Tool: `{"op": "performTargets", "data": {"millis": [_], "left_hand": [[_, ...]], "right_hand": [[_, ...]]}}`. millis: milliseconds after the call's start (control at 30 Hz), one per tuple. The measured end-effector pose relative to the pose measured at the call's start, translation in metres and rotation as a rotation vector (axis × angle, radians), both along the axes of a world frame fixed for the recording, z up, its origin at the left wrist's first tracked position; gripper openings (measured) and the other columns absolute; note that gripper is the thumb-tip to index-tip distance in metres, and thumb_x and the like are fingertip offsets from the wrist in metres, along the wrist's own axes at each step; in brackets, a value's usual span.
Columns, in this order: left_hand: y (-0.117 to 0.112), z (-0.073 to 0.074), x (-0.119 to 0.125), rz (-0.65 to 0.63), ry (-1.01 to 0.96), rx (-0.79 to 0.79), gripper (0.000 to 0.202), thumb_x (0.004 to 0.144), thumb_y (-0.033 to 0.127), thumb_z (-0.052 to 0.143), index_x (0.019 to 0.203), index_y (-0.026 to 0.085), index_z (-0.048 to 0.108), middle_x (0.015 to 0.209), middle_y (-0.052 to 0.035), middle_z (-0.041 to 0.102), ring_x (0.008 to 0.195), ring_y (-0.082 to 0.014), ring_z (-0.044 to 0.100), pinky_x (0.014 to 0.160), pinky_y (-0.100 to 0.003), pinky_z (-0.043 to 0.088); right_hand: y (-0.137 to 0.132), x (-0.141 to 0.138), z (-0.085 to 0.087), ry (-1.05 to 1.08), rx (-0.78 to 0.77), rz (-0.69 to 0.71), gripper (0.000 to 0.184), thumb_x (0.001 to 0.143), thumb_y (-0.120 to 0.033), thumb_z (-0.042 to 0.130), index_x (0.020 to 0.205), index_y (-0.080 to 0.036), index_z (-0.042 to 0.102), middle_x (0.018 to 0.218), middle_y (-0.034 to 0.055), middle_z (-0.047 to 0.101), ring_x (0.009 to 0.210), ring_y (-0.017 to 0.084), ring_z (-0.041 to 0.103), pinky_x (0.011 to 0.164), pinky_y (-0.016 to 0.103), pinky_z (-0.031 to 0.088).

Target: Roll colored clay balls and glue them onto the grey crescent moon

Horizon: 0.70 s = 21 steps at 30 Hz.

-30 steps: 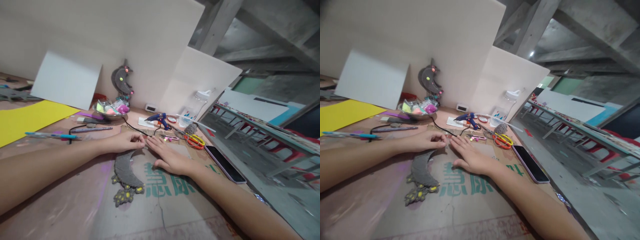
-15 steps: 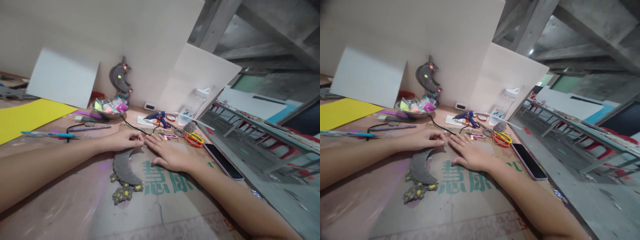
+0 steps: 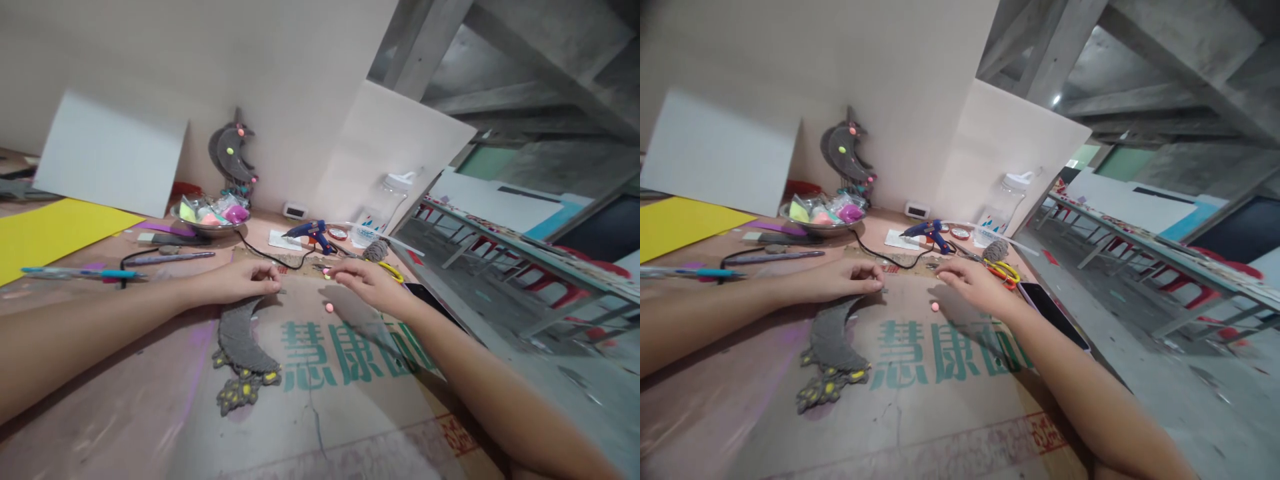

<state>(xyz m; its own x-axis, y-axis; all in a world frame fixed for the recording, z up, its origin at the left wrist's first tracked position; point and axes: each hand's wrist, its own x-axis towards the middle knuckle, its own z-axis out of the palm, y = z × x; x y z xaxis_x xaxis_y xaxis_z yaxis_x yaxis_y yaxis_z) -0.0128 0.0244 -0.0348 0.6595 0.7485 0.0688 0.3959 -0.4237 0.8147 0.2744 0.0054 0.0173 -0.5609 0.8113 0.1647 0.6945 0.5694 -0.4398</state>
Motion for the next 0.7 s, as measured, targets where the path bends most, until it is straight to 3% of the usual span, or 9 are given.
{"op": "performTargets", "data": {"millis": [100,167,300,467,600,700], "left_hand": [[0.0,0.0,0.0,-0.008,0.009,0.05,0.033,0.085,0.048,0.052,0.086,0.016,0.062,0.08,-0.0007,0.062,0.076,-0.0149,0.054,0.068,-0.022,0.04],[0.0,0.0,-0.001,-0.016,0.007,0.07,0.035,0.085,0.049,0.051,0.086,0.016,0.062,0.08,-0.0006,0.062,0.077,-0.0151,0.054,0.069,-0.022,0.04],[0.001,0.0,-0.001,-0.007,0.012,0.061,0.035,0.084,0.049,0.052,0.086,0.016,0.062,0.079,-0.0001,0.062,0.075,-0.0144,0.054,0.068,-0.022,0.041],[0.0,-0.002,0.001,0.024,-0.008,0.062,0.033,0.084,0.048,0.053,0.085,0.016,0.062,0.08,-0.0008,0.063,0.076,-0.0149,0.055,0.067,-0.022,0.041],[0.0,-0.007,0.002,0.223,-0.092,0.1,0.035,0.085,0.049,0.051,0.09,0.015,0.062,0.084,-0.0032,0.065,0.077,-0.0168,0.057,0.065,-0.024,0.042],[0.002,-0.009,0.0,0.351,-0.127,0.154,0.036,0.086,0.048,0.049,0.096,0.016,0.061,0.089,-0.004,0.066,0.08,-0.0182,0.059,0.068,-0.026,0.044]], "right_hand": [[-0.002,0.007,0.007,-0.161,-0.271,0.108,0.032,0.085,-0.043,0.06,0.108,-0.021,0.065,0.09,0.0035,0.068,0.083,0.018,0.063,0.072,0.028,0.049],[-0.004,0.009,0.004,-0.178,-0.347,0.163,0.036,0.079,-0.042,0.066,0.108,-0.021,0.064,0.082,0.0011,0.065,0.074,0.015,0.061,0.063,0.024,0.047],[-0.005,0.005,-0.009,-0.144,-0.307,0.129,0.023,0.081,-0.038,0.063,0.095,-0.02,0.066,0.076,0.0,0.063,0.064,0.012,0.056,0.056,0.021,0.042],[0.003,0.011,-0.015,-0.059,-0.324,0.041,0.022,0.087,-0.038,0.055,0.091,-0.018,0.064,0.076,0.0012,0.066,0.067,0.013,0.06,0.06,0.024,0.044],[0.018,0.023,-0.024,-0.01,-0.166,-0.122,0.025,0.086,-0.038,0.054,0.097,-0.018,0.064,0.076,0.0011,0.065,0.067,0.014,0.058,0.061,0.025,0.044],[0.026,0.028,-0.031,-0.027,-0.084,-0.149,0.026,0.085,-0.037,0.056,0.102,-0.019,0.065,0.078,0.0015,0.065,0.069,0.014,0.058,0.061,0.025,0.043]]}}
